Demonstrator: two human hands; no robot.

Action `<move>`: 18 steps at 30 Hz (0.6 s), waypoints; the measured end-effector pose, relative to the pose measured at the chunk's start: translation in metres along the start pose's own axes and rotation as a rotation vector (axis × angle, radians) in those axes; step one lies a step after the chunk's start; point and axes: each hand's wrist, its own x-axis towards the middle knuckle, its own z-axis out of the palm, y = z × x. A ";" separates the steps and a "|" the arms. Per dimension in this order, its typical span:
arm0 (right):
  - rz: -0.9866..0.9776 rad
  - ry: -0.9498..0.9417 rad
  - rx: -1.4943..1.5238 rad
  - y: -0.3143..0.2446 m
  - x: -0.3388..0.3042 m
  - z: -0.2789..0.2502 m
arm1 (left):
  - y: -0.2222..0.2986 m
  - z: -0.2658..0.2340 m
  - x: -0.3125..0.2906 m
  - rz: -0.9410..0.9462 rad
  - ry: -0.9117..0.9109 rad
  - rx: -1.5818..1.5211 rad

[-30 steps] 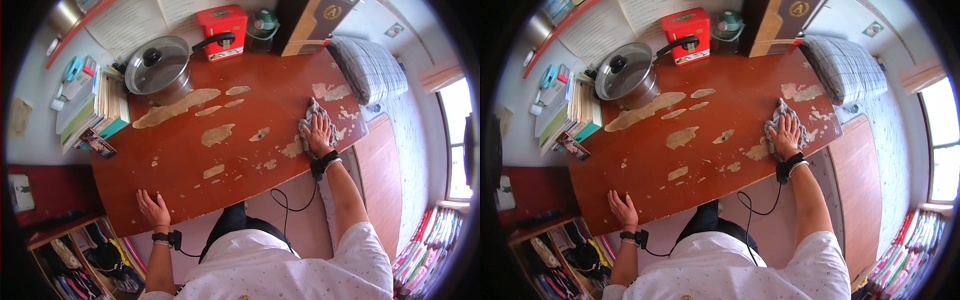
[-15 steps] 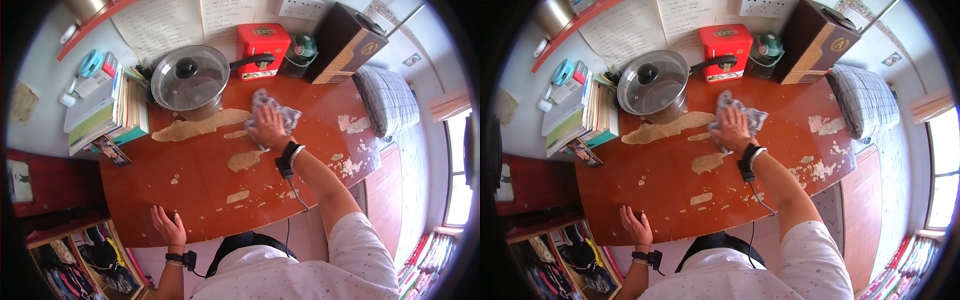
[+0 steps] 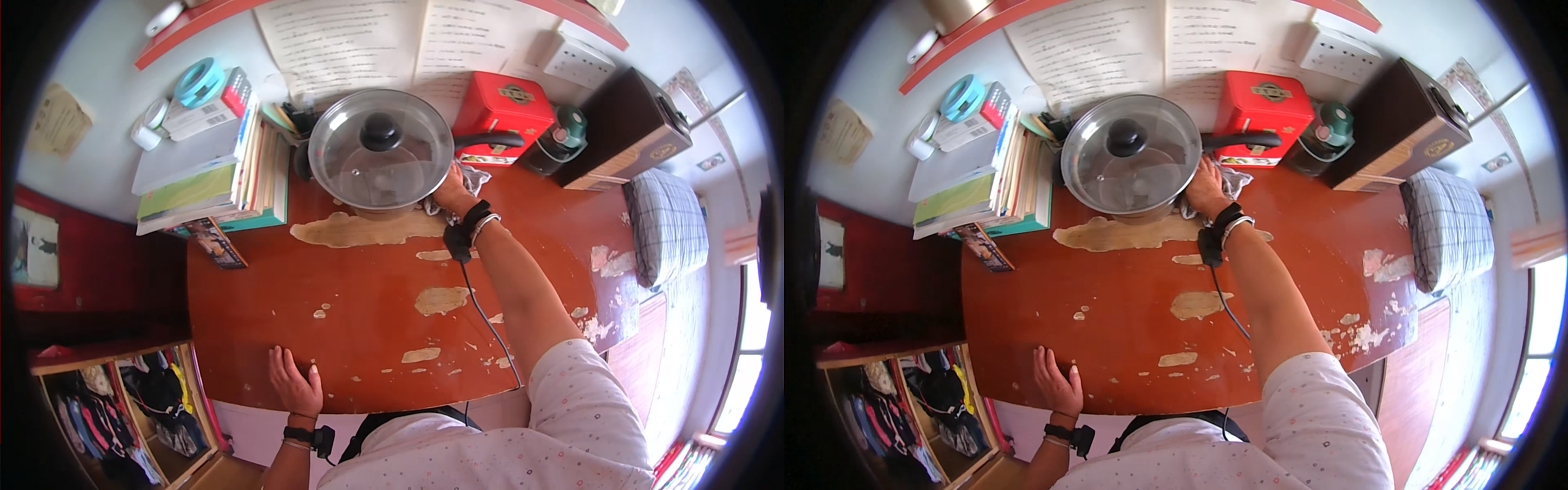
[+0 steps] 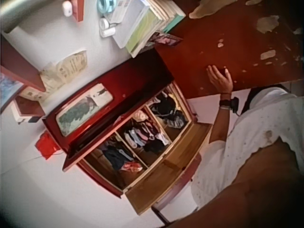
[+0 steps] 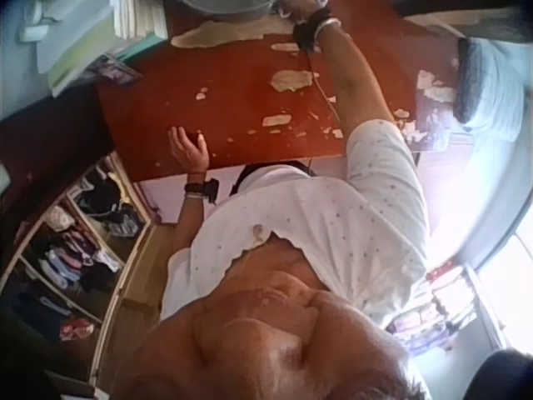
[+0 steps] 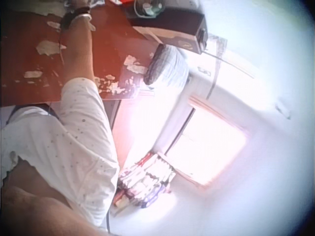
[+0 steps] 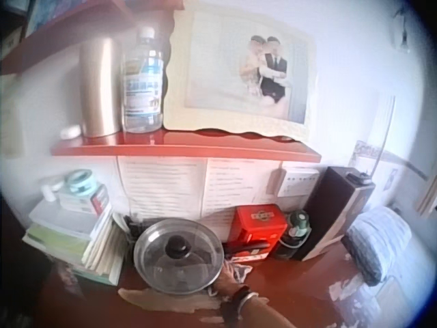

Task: The person washes a cloth in a bucket of water, wrings it by hand, and wipes a desk surface containing a phone, books, and a pot.

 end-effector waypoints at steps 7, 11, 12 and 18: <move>-0.069 0.039 0.039 0.026 0.007 0.009 | 0.005 -0.001 0.002 0.013 0.015 -0.011; -0.114 0.056 -0.086 0.013 -0.004 0.006 | 0.003 0.003 0.000 -0.014 0.013 -0.009; -0.105 0.120 -0.084 0.004 -0.013 0.008 | 0.000 0.003 -0.002 -0.019 0.021 -0.010; 0.017 0.234 0.036 -0.007 -0.070 0.003 | 0.003 -0.001 0.003 -0.046 0.052 -0.077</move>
